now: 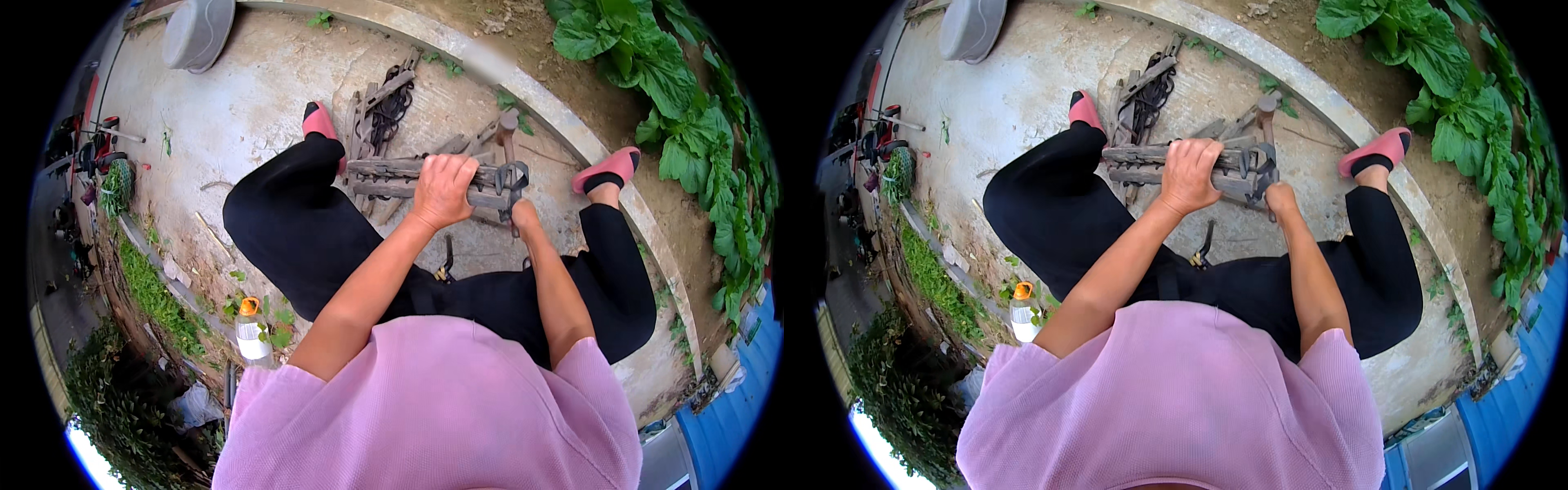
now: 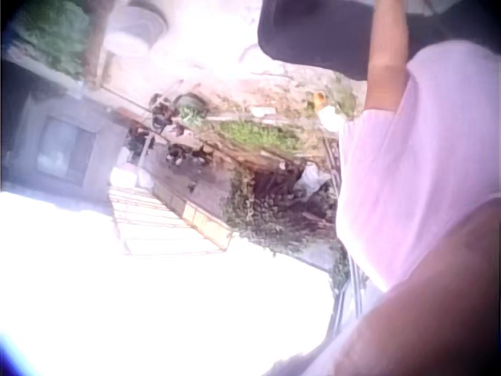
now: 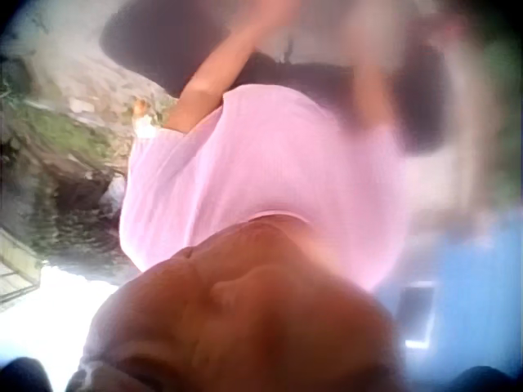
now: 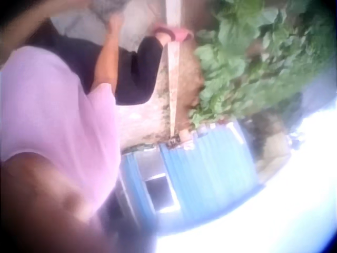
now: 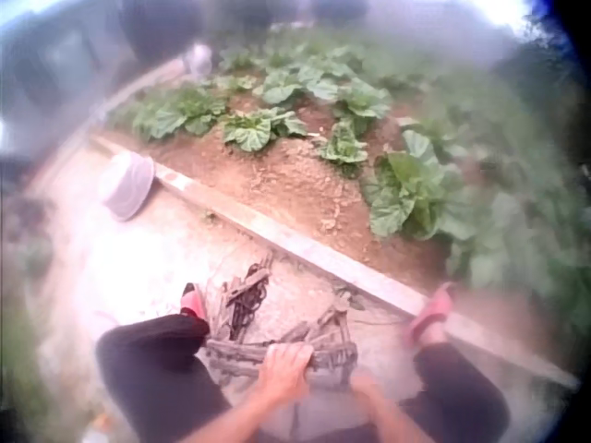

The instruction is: The person sits on the ground and uses a hammer to strike a wooden frame with metal bands, attempting to adjust or repair it. They repeatedly reposition the frame and strike different sections with the hammer.

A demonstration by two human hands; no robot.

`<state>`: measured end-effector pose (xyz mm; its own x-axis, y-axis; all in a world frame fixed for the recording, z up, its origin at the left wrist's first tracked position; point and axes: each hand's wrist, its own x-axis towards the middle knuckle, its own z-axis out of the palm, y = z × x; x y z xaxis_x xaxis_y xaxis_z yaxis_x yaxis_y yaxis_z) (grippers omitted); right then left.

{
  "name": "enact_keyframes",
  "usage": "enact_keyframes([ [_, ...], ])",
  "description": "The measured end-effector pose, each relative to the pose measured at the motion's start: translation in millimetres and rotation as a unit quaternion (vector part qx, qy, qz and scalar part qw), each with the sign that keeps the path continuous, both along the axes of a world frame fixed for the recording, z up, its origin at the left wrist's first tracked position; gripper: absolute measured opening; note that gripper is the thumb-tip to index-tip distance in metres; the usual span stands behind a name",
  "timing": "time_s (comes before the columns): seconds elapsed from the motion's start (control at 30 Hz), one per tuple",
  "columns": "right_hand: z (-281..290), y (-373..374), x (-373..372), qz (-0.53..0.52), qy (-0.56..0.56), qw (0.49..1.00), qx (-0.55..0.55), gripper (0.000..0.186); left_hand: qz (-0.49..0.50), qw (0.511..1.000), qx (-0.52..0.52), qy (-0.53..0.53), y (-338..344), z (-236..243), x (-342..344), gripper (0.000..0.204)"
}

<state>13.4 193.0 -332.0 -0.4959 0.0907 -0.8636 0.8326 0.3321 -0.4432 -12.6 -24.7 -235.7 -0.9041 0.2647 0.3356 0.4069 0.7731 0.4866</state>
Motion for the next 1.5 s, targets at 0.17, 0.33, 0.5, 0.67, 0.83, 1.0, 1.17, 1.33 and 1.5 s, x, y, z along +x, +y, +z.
enact_keyframes([
  [0.17, 26.2, 21.8, -27.3, -0.127, 0.015, 0.986, -0.105, 0.017, 0.101, 0.994, -0.002, 0.029, -25.9, -8.7, 3.5, 0.055],
  [0.33, 61.4, 20.7, -39.2, -0.144, 0.08, 0.972, -0.167, 0.017, 0.247, 0.969, 0.01, 0.006, -64.3, -25.4, -8.4, 0.06],
  [0.5, 92.3, -2.8, -47.5, -0.079, 0.142, 0.971, -0.176, 0.017, 0.246, 0.969, 0.016, 0.003, -72.0, -26.6, 3.3, 0.061],
  [0.67, 46.9, -36.4, -33.5, -0.015, 0.084, 0.981, -0.175, 0.016, 0.155, 0.988, 0.024, 0.011, -46.6, -11.3, 31.7, 0.059],
  [0.83, -15.2, -31.7, -22.6, 0.075, 0.006, 0.994, -0.081, 0.016, 0.053, 0.998, 0.0, -0.015, -25.9, -0.3, 31.5, 0.058],
  [1.0, 14.6, -23.1, -21.3, -0.165, -0.091, 0.961, -0.205, 0.015, 0.063, 0.998, 0.003, 0.004, -16.2, -8.4, 32.4, 0.058],
  [1.17, 23.6, 5.5, -8.2, -0.295, -0.105, 0.906, -0.285, 0.014, 0.257, 0.964, 0.053, -0.051, -53.5, -12.6, 4.4, 0.058],
  [1.33, 3.8, 24.7, 12.2, -0.366, -0.17, 0.832, -0.381, 0.011, 0.353, 0.824, 0.433, -0.095, -107.4, -7.9, -18.7, 0.049],
  [1.5, -29.3, 9.2, 42.8, -0.279, -0.19, 0.917, -0.214, 0.025, 0.239, 0.663, 0.698, -0.127, -122.3, 18.2, -14.6, 0.041],
])
